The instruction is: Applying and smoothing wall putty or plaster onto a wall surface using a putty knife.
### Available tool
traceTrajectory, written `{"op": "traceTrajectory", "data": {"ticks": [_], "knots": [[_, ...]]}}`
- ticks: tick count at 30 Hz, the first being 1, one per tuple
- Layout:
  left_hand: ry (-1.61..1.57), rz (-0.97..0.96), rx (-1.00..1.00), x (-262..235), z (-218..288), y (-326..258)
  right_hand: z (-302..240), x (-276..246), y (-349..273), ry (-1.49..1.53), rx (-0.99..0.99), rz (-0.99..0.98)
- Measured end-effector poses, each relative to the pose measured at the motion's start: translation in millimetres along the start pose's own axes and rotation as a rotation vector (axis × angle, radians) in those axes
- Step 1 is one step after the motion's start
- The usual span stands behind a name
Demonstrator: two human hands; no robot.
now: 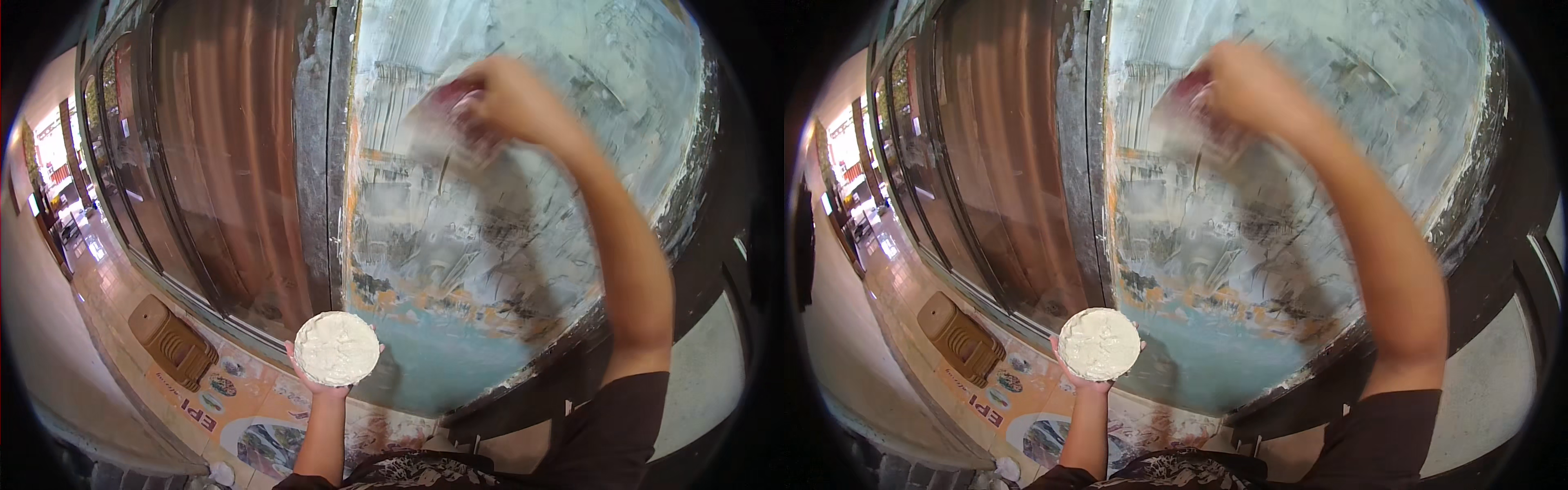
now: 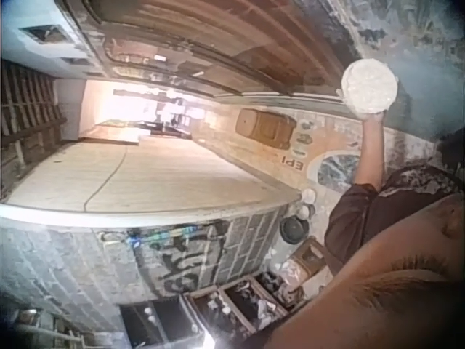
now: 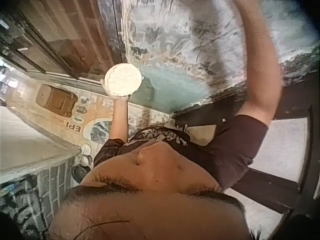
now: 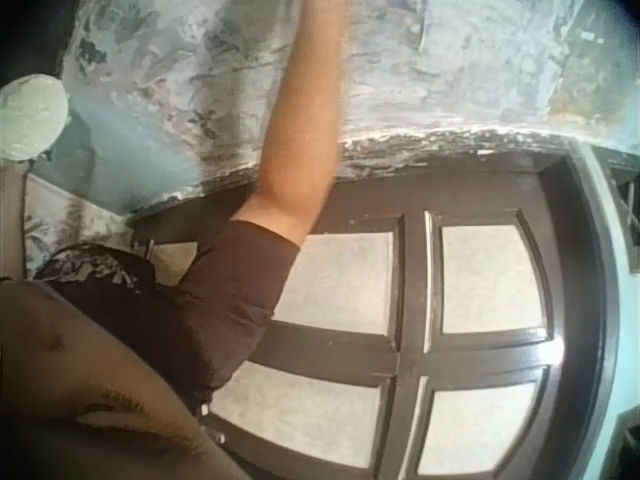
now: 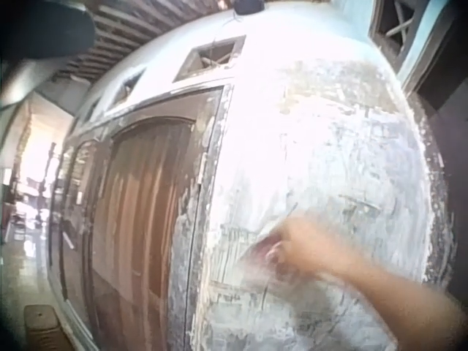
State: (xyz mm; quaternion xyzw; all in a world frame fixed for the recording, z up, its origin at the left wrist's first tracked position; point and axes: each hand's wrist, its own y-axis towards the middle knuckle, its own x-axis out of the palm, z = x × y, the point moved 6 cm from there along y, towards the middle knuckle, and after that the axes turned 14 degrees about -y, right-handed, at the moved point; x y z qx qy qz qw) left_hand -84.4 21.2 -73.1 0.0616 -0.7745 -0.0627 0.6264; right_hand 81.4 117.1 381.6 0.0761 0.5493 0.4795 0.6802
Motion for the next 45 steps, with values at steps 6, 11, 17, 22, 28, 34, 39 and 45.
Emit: {"op": "traceTrajectory", "data": {"ticks": [6,11,17,22,28,34,39,45], "knots": [[0.017,-0.039,-0.044,6.0,-18.0,6.5,3.2,0.1,9.7,-0.062,0.130,-0.003],[-0.006,-0.012,-0.082,5.2,-27.7,7.0,200.8,-152.7,-6.4,0.561,0.523,0.115],[0.044,0.004,-0.027,3.6,-14.7,0.4,43.3,-53.7,-32.0,0.376,0.304,-0.119],[0.036,-0.054,-0.119,3.5,-43.8,11.9,-26.1,66.4,-57.1,-0.066,0.047,-0.331],[0.006,0.014,-0.154,-11.9,-47.3,9.5,162.2,-80.2,-17.2,-0.010,0.391,0.194],[0.027,0.001,-0.166,-10.4,-51.0,14.0,154.5,-127.0,-70.7,0.238,0.456,0.100],[0.020,0.014,-0.163,-12.0,-46.6,20.9,16.4,50.5,-105.9,0.021,0.148,-0.291],[0.020,0.028,-0.206,-2.0,-57.8,23.7,124.4,-37.5,-72.0,-0.077,0.446,-0.027]]}}
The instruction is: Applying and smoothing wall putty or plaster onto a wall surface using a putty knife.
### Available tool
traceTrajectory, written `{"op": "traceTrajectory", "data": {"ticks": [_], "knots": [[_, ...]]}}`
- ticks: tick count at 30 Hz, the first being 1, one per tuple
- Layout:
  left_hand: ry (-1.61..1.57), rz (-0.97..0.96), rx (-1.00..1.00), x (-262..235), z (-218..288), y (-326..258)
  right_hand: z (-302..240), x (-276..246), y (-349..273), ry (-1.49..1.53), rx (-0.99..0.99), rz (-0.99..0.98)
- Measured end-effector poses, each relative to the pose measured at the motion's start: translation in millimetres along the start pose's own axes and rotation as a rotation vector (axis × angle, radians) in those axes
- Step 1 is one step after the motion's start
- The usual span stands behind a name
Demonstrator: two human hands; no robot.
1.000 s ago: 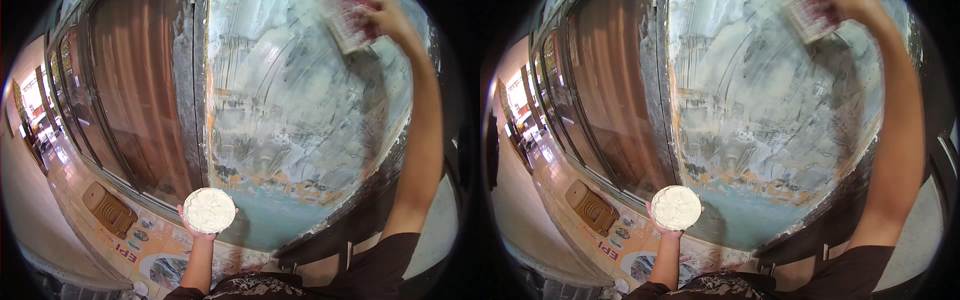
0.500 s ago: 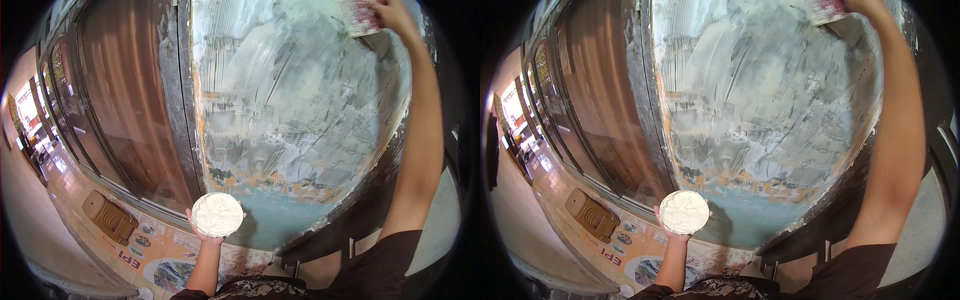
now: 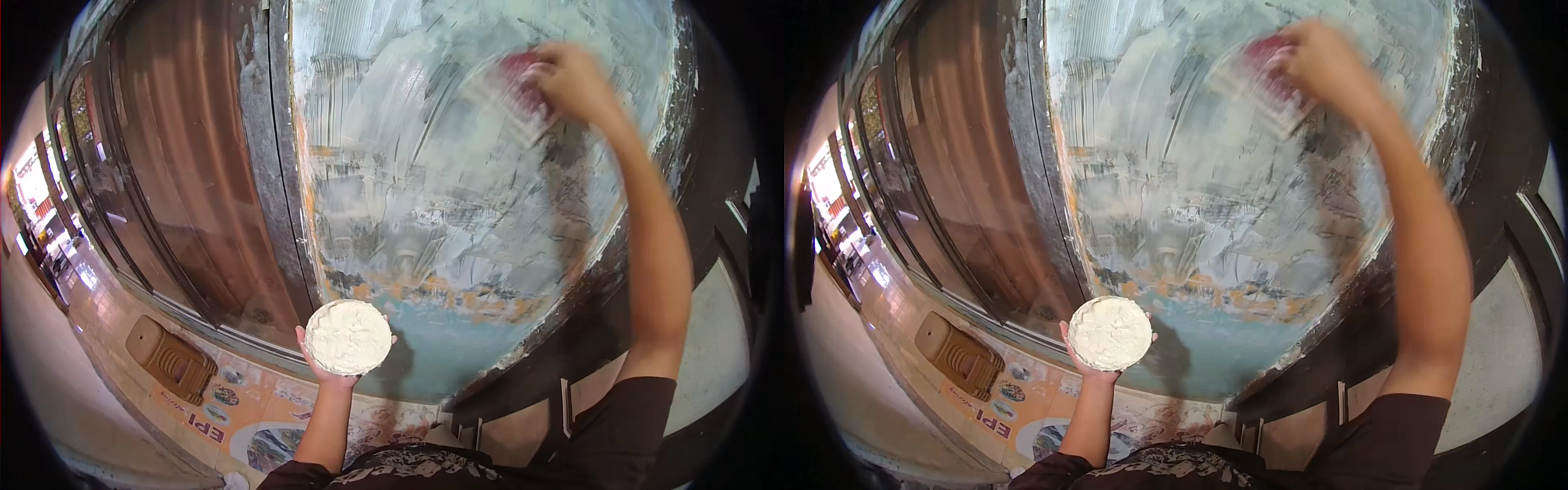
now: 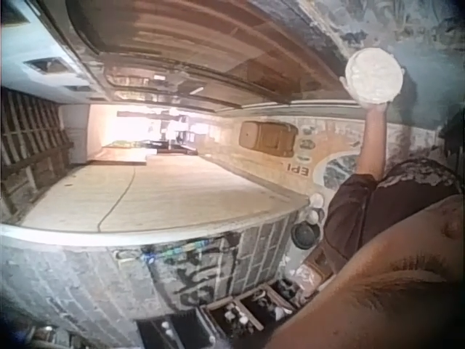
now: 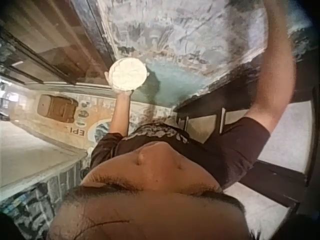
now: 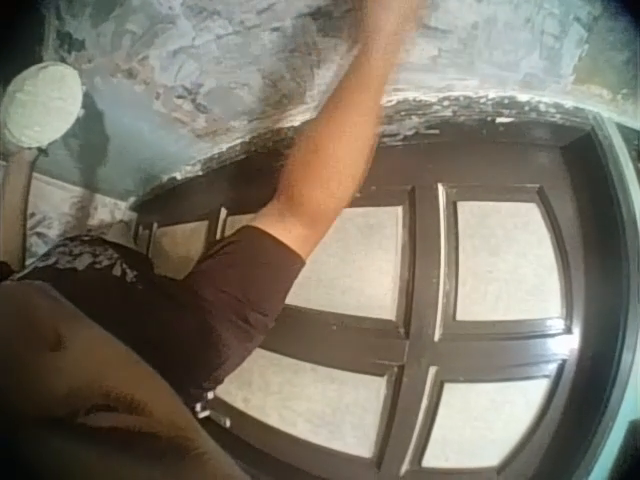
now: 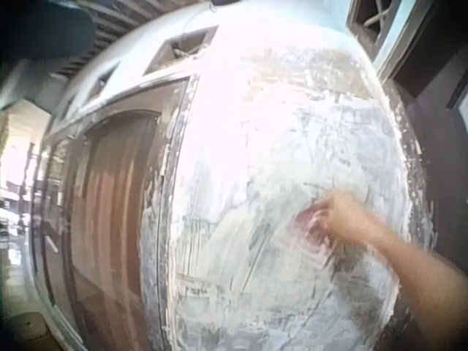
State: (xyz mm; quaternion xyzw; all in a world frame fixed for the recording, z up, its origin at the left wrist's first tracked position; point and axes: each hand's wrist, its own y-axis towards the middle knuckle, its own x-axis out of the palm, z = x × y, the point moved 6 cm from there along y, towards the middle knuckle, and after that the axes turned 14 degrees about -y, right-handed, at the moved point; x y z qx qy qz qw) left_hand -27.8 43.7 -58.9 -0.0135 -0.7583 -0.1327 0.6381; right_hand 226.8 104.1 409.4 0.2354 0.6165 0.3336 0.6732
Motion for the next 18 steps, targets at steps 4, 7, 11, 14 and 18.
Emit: {"op": "traceTrajectory", "data": {"ticks": [4,7,11,14,18], "knots": [[0.000,-0.035,-0.061,-0.8,-10.2,4.3,199.7,-112.9,52.7,0.100,0.109,0.210],[0.041,-0.060,-0.048,-1.7,-5.5,0.0,138.7,-100.1,2.3,0.229,0.029,0.209],[0.007,-0.021,-0.001,-2.3,7.7,-8.0,-8.4,34.9,-75.8,0.325,-0.094,-0.247],[0.000,-0.023,-0.051,-2.4,-3.7,-1.5,-38.1,91.7,-114.2,-0.013,-0.375,-0.213],[-0.015,-0.022,-0.014,-7.2,2.3,-7.7,25.7,36.0,-57.6,0.047,-0.121,-0.119]]}}
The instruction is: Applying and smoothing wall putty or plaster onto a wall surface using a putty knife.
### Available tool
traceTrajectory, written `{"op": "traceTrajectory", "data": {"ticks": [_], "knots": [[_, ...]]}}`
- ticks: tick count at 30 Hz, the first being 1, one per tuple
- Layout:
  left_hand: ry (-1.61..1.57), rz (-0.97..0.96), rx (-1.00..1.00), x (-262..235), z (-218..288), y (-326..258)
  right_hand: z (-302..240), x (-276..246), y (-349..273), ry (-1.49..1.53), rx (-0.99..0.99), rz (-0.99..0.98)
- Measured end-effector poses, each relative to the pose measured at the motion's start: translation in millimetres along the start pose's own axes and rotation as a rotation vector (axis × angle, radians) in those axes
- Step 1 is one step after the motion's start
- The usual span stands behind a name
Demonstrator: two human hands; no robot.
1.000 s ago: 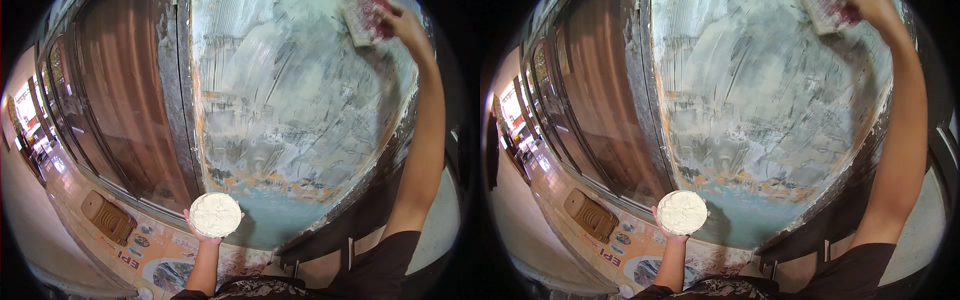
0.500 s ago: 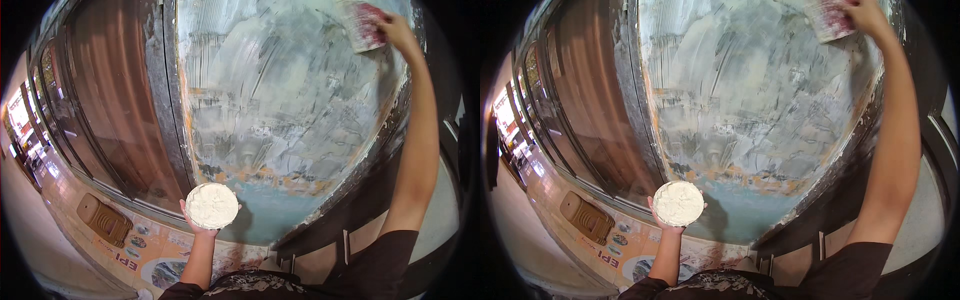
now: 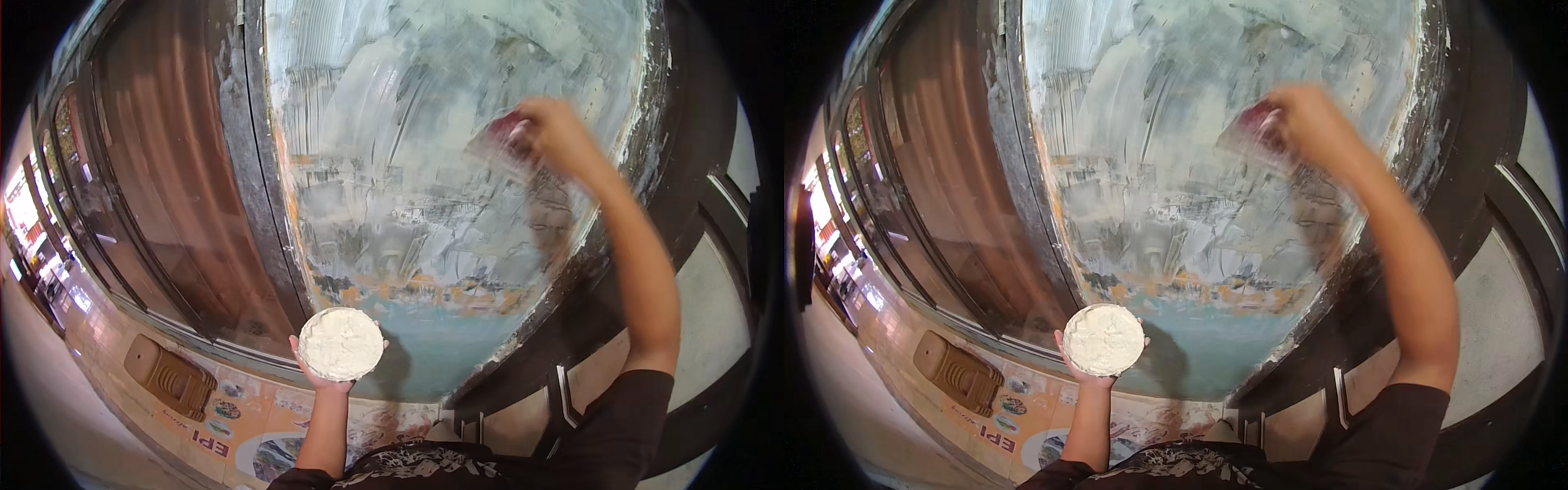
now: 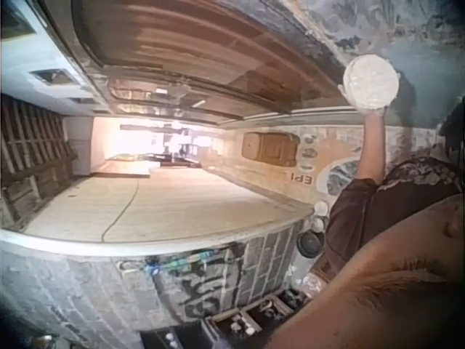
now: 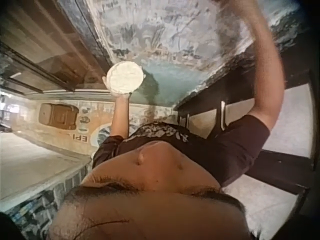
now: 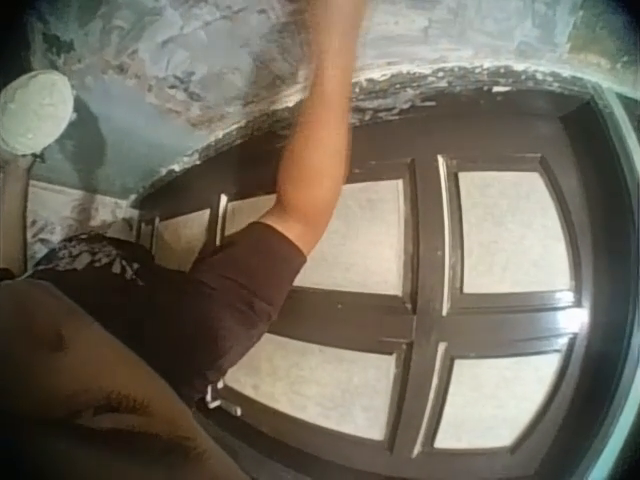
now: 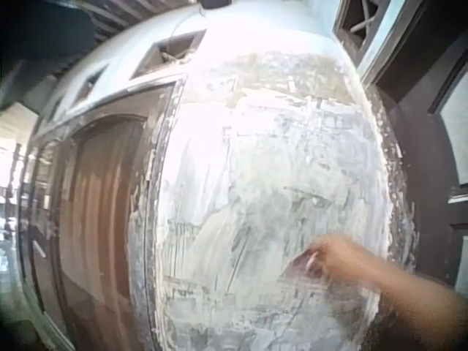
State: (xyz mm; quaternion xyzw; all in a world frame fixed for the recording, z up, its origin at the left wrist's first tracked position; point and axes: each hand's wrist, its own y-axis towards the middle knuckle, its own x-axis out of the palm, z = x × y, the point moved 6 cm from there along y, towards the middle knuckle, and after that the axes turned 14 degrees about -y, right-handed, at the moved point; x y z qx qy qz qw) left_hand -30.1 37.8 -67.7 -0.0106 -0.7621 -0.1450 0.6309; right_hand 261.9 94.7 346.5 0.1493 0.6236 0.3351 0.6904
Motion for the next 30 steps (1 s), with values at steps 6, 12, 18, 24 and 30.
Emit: {"op": "traceTrajectory", "data": {"ticks": [6,12,18,24,30], "knots": [[-0.004,-0.040,0.003,4.5,1.2,0.6,172.7,-174.8,-2.2,-0.030,0.261,0.366],[0.044,-0.029,0.065,-0.9,15.5,-4.2,1.2,-8.3,-46.0,0.299,0.024,-0.198],[0.053,-0.030,0.000,-2.9,-4.5,1.4,-43.2,70.5,-62.6,-0.224,-0.227,-0.218],[0.040,-0.016,0.036,-12.5,2.0,-4.3,67.7,-136.1,41.5,-0.103,-0.022,0.256],[0.058,-0.071,0.037,-10.4,5.6,-3.5,24.6,-119.3,15.8,0.098,-0.067,0.128]]}}
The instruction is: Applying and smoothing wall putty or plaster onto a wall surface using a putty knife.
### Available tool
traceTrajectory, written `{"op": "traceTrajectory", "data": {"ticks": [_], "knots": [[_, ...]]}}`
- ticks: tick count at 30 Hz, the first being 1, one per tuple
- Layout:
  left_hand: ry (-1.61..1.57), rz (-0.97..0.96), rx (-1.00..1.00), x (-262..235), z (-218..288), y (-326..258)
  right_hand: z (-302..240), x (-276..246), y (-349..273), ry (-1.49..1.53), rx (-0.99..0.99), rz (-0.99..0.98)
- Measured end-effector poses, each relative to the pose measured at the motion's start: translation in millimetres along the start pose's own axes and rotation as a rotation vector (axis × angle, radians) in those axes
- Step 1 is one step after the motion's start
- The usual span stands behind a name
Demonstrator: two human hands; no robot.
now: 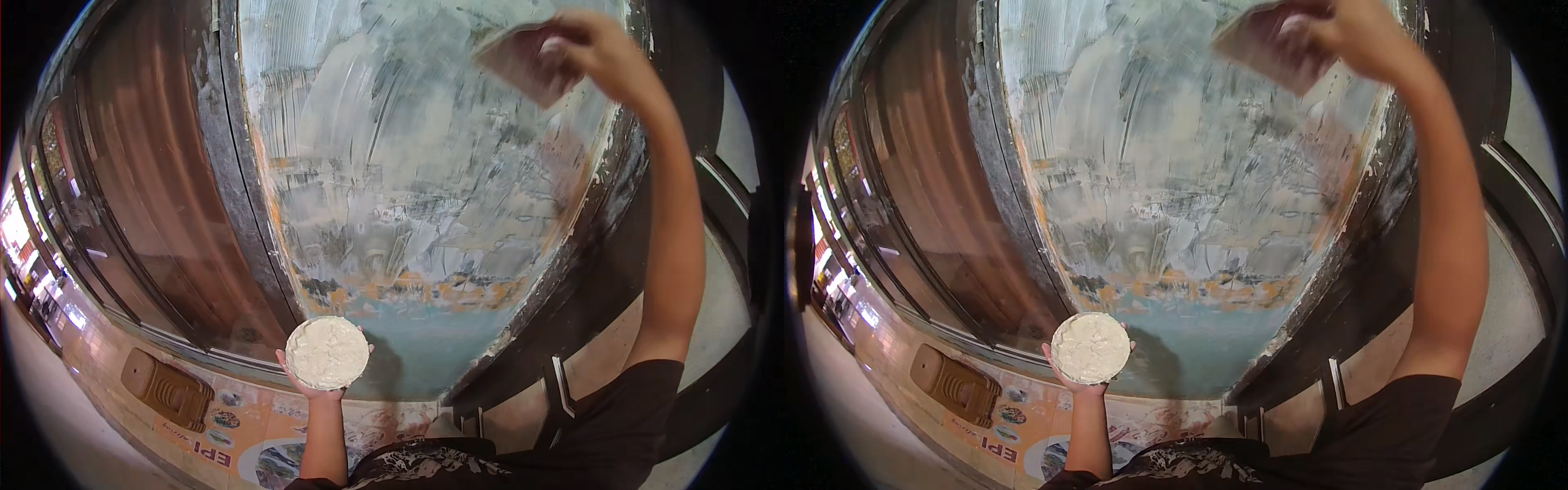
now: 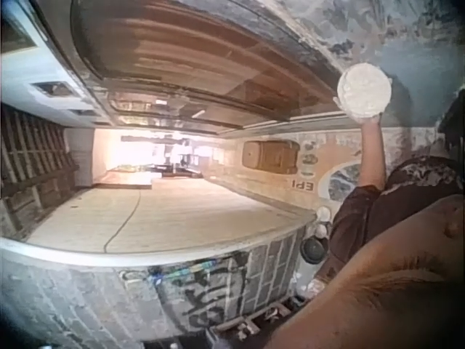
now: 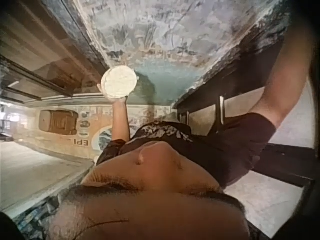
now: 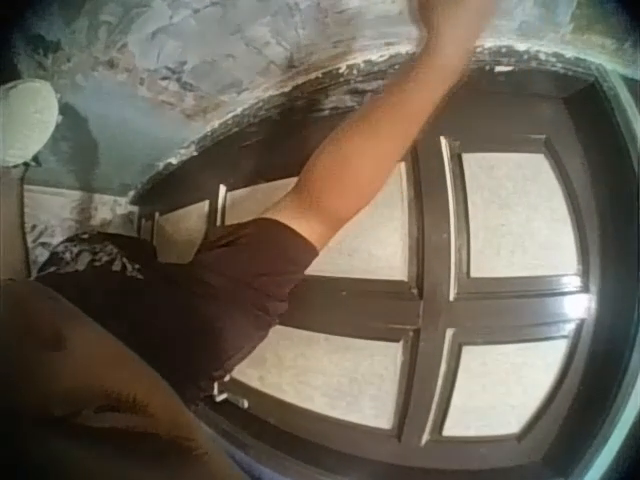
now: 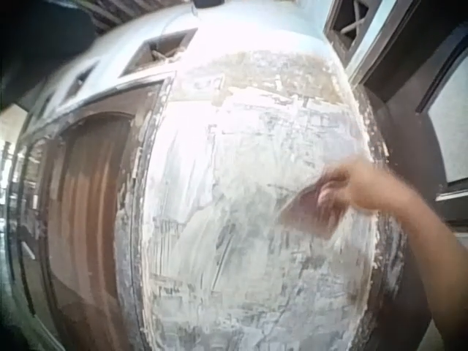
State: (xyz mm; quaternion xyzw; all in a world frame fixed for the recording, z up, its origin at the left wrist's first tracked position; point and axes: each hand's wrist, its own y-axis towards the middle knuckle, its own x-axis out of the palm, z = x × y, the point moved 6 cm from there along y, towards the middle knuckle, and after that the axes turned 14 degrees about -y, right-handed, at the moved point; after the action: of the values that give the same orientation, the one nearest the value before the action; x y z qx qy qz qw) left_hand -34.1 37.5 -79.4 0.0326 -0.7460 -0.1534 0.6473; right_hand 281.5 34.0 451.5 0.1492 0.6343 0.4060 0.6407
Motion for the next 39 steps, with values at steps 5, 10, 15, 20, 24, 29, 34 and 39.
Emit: {"op": "traceTrajectory", "data": {"ticks": [5,10,15,20,24,29,34,39], "knots": [[-0.054,0.059,0.013,7.4,-4.8,-3.7,-68.3,186.7,-112.3,-0.341,-0.241,-0.503],[0.008,0.031,0.006,5.8,-4.6,-6.0,-37.8,127.5,-49.2,-0.370,-0.226,-0.063],[-0.117,0.037,-0.077,23.5,-33.1,3.0,1.4,-30.4,-29.7,-0.060,0.028,0.204],[-0.066,0.055,-0.027,34.0,-21.0,-21.4,-113.6,114.6,-132.4,0.706,-0.022,-0.004],[-0.220,-0.097,-0.096,41.3,-31.6,-24.7,-187.4,169.8,-217.7,0.374,-0.533,-0.049],[-0.209,0.017,0.026,19.5,-21.2,-37.4,-223.5,206.9,-263.1,0.497,-0.717,-0.091],[-0.250,0.000,0.031,20.4,-18.1,-46.7,-239.6,220.0,-275.0,0.461,-0.780,-0.102],[-0.245,0.018,0.057,23.9,-22.2,-50.2,-244.7,227.5,-278.0,0.479,-0.777,-0.138]]}}
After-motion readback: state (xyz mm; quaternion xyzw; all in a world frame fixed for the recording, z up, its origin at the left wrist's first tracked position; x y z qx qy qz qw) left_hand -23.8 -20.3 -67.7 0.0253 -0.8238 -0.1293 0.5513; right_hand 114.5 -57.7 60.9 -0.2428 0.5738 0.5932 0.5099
